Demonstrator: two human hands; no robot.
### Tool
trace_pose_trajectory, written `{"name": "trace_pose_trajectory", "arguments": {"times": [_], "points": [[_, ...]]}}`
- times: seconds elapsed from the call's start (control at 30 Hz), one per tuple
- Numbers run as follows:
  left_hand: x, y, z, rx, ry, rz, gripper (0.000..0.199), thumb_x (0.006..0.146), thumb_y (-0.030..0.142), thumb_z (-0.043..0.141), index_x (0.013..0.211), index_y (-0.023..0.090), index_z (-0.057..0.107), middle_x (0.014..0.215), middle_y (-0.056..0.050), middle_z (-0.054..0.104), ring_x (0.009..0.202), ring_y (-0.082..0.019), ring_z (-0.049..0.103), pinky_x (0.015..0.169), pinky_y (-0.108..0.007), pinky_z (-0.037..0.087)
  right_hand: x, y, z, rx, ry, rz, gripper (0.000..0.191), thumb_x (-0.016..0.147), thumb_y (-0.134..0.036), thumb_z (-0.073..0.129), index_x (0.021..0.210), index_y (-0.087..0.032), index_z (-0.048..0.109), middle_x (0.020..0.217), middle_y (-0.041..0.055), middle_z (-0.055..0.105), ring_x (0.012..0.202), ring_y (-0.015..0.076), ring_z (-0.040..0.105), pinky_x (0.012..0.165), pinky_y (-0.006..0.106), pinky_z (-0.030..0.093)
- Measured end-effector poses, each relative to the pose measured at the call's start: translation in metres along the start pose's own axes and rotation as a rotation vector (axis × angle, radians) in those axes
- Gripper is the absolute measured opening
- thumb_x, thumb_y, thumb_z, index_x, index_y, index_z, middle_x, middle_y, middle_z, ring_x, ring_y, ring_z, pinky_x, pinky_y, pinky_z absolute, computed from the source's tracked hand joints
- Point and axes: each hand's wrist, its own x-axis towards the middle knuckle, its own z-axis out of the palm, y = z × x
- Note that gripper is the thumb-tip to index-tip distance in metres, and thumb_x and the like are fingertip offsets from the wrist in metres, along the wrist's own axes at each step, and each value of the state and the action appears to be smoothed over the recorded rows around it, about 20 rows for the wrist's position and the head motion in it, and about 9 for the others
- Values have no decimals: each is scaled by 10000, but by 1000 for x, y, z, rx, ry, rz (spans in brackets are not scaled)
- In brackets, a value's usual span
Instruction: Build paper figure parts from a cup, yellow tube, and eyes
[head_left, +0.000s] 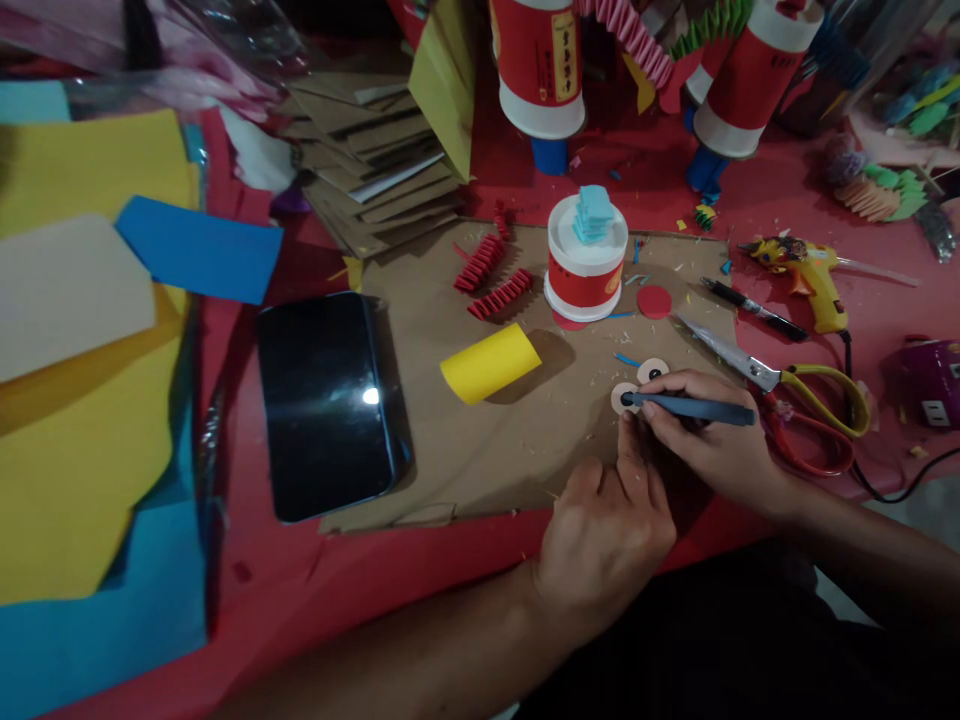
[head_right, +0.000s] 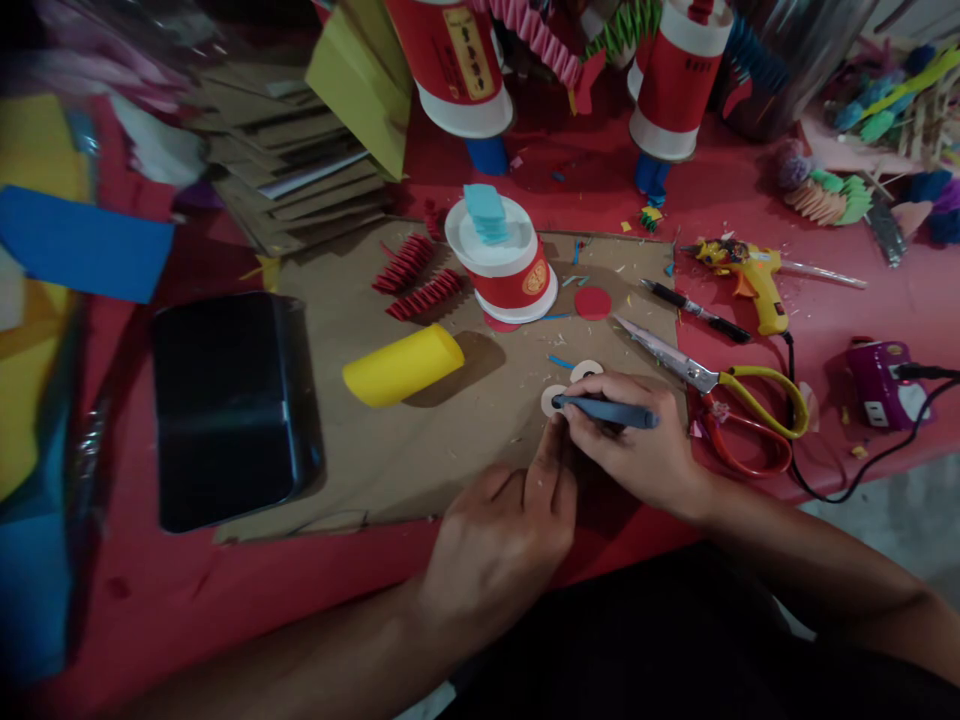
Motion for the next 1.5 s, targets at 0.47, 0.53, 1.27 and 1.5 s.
{"name": "trace_pose_trajectory", "arguments": {"times": [0.47,0.53,1.27,1.5], "points": [[2,-2,0,-5,15,21,328,847,-2,476,871,76,793,896,-194,788,463,-144,605,426,-255,446,-5,2,1,214,258,97,59,848,-220,638,819,-228,689,704,-25,683,584,124,607,527,248,482],[2,-4,1,-4,29,31,327,857,6,472,912,59,789,954,-213,781,473,-147,611,443,-264,458,-6,5,1,292,348,83,36,847,-218,657,830,-229,688,726,-26,673,606,120,597,551,252,482],[12,-37,9,-160,-94,218,184,938,143,577,897,61,736,806,-132,740,598,-161,651,559,-292,469,-17,-3,-34,2,397,-205,178,928,-205,611,1074,-269,691,913,6,787,780,176,751,721,332,623],[14,-41,1,-68,-124,296,237,928,59,534,844,108,750,800,-122,750,642,-172,680,557,-283,468,-51,-14,-22,218,334,-2,233,973,-185,544,1137,-292,670,918,5,773,776,167,715,681,323,598]]}}
